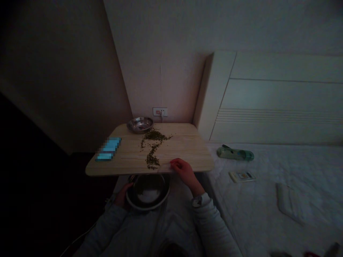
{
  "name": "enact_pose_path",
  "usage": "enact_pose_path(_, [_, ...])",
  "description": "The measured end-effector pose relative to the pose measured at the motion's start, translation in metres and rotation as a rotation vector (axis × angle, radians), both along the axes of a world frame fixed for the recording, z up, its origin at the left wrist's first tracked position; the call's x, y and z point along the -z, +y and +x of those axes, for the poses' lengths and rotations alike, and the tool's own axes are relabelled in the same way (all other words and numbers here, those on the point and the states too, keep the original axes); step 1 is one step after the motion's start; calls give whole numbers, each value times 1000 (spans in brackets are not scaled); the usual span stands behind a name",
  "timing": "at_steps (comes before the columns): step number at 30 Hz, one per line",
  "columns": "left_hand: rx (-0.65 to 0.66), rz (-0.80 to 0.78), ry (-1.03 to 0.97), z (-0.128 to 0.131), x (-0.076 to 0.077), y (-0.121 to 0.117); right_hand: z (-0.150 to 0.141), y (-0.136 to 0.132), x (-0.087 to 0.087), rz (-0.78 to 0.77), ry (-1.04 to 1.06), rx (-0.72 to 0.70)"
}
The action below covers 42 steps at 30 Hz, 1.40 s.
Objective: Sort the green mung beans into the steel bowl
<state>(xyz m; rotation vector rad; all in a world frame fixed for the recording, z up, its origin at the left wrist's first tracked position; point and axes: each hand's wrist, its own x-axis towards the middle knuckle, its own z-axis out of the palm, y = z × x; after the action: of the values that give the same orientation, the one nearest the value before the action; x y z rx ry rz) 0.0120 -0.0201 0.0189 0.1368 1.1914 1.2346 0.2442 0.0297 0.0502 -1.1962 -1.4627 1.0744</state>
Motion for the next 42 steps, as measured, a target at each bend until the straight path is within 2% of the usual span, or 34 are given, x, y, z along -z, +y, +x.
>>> enact_pose_path(4, [6,-26,-36,2,-3,0,-5,8,-10,-3,34,57])
enact_pose_path(7, [1,-23,-63,2,-4,-1,-15,21,-14,-19,54,46])
enact_pose_path(12, [-27,11,-34,1,-2,-1,-30,32,-6,-13,66,-6])
enact_pose_path(21, [22,-13,-50,-1,8,1,-23,28,6,46,-48,-36])
enact_pose_path(29, [46,-6,-70,-2,12,1,-24,27,1,-13,47,-49])
enact_pose_path(37, [19,20,-59,-7,24,3,-24,26,0,-24,20,-53])
enact_pose_path(42, [44,4,-31,-5,19,2,-25,25,-2,-41,28,-51])
